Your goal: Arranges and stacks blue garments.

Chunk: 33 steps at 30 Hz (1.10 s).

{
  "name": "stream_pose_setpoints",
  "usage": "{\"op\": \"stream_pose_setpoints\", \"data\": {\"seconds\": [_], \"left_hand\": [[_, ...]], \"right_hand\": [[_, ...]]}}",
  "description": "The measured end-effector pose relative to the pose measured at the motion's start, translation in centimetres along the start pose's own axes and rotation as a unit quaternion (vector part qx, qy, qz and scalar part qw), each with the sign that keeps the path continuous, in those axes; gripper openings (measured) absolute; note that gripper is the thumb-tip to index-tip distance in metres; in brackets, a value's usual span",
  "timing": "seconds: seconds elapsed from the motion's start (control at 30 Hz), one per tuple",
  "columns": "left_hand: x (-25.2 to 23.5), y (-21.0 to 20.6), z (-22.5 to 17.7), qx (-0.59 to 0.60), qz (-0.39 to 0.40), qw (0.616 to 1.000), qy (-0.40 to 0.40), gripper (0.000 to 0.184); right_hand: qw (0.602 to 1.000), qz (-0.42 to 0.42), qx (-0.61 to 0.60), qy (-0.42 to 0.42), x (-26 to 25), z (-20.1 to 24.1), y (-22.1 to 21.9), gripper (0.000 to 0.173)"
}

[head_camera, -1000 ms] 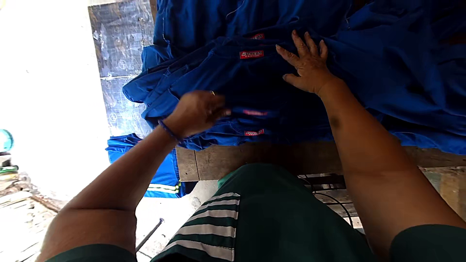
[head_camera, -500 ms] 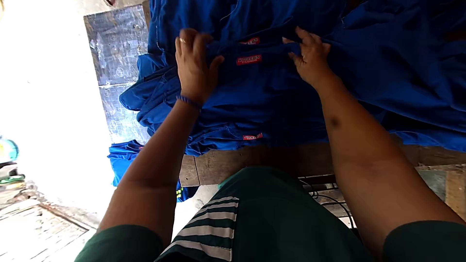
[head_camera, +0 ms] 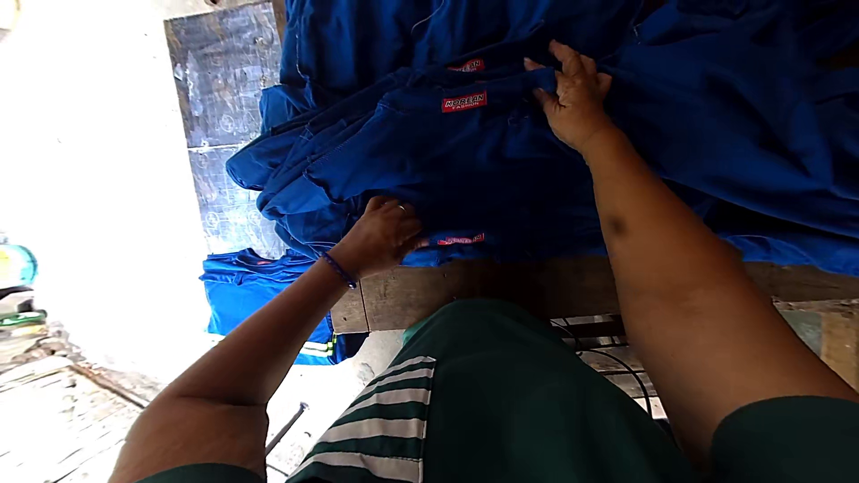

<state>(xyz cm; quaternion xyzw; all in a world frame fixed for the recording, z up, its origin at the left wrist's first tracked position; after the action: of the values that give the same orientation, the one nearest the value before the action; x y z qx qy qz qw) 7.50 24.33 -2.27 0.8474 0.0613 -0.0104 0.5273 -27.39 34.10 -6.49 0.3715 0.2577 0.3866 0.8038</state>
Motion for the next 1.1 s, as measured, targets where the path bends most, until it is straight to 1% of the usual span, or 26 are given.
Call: {"op": "stream_pose_setpoints", "data": {"seconds": [0.07,0.13,0.2,0.23,0.3,0.33,0.37,0.47,0.5,0.57,0.6,0.67,0.73,0.77,0.83,0.87,0.93,0.97,1.0,1.03,1.07,1.1], "left_hand": [[-0.5,2.0,-0.3,0.082,-0.061,0.994,0.029,0.030],[-1.7,3.8,-0.3,0.122,-0.143,0.981,0.044,0.022],[-3.1,4.9,0.1,0.116,-0.218,0.968,0.045,0.020],[-3.8,5.4,0.4,0.109,-0.240,0.964,0.037,0.020],[-4.9,6.0,0.9,0.112,-0.262,0.959,-0.004,0.019],[-5.3,6.3,0.9,0.121,-0.256,0.959,-0.026,0.019],[-5.4,6.4,0.9,0.133,-0.233,0.962,-0.044,0.020],[-4.2,6.3,-0.1,0.144,-0.119,0.980,-0.063,0.024],[-3.7,6.1,-0.5,0.146,-0.096,0.983,-0.063,0.025],[-3.2,5.7,-0.5,0.144,-0.102,0.983,-0.051,0.025],[-3.5,5.8,-0.2,0.134,-0.125,0.982,-0.032,0.025],[-5.3,6.6,0.8,0.098,-0.185,0.977,0.031,0.023],[-8.1,7.1,3.1,0.058,-0.228,0.968,0.092,0.025],[-9.6,7.1,4.7,0.046,-0.234,0.963,0.128,0.027],[-12.0,6.5,8.2,0.044,-0.216,0.955,0.198,0.029],[-12.9,6.0,9.7,0.051,-0.195,0.952,0.230,0.030],[-14.2,4.6,12.1,0.080,-0.148,0.942,0.291,0.031],[-14.6,4.1,12.8,0.095,-0.129,0.934,0.320,0.031],[-14.9,3.7,13.2,0.105,-0.115,0.927,0.342,0.030],[-15.1,3.5,13.4,0.109,-0.104,0.923,0.355,0.031],[-15.2,3.4,13.5,0.111,-0.096,0.922,0.360,0.031],[-15.0,3.3,13.5,0.111,-0.095,0.922,0.359,0.031]], "right_hand": [[1.000,-0.003,-0.010,0.010,0.6,0.0,0.1,0.044],[1.000,-0.003,-0.018,0.019,0.9,0.0,0.1,0.045],[1.000,0.006,-0.021,0.015,1.1,0.0,0.4,0.046],[1.000,0.015,-0.022,0.011,1.0,0.0,0.6,0.047],[0.999,0.026,-0.027,0.003,1.0,0.1,0.7,0.047],[0.999,0.027,-0.030,0.002,0.9,0.0,0.7,0.047],[0.999,0.025,-0.032,0.003,0.9,-0.1,0.7,0.047],[0.999,0.015,-0.029,0.006,0.7,-0.3,0.6,0.046],[1.000,0.012,-0.028,0.005,0.7,-0.2,0.5,0.046],[1.000,0.005,-0.024,0.003,0.6,-0.2,0.3,0.046],[1.000,0.004,-0.024,0.002,0.5,-0.3,0.3,0.046],[0.999,0.011,-0.033,-0.001,0.5,-0.3,0.2,0.047],[0.999,0.022,-0.047,-0.009,0.7,-0.3,0.5,0.049],[0.998,0.027,-0.055,-0.014,1.0,-0.1,0.8,0.052],[0.997,0.029,-0.065,-0.020,1.8,1.0,2.0,0.057],[0.998,0.014,-0.055,-0.010,2.5,2.0,2.6,0.062],[0.998,-0.037,-0.002,0.053,4.4,4.7,3.7,0.079],[0.993,-0.059,0.026,0.104,5.4,5.8,3.7,0.084],[0.983,-0.070,0.049,0.160,6.1,6.5,3.2,0.078],[0.975,-0.058,0.072,0.204,6.4,6.7,2.5,0.068],[0.969,-0.034,0.092,0.229,6.3,6.5,1.6,0.057],[0.967,-0.013,0.102,0.234,5.9,5.9,0.7,0.050]]}}
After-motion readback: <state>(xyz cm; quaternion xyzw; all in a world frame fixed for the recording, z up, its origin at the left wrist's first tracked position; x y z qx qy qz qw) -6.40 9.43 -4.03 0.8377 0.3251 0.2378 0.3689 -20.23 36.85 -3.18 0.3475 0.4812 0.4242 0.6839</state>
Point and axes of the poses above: each hand's wrist, its own x-axis away from the middle knuckle, its own y-axis out of the back of the hand, z = x × y, the point moved 2 cm from there along -x, towards the middle knuckle, and after that the axes turned 12 degrees about -z, right-handed, at the moved point
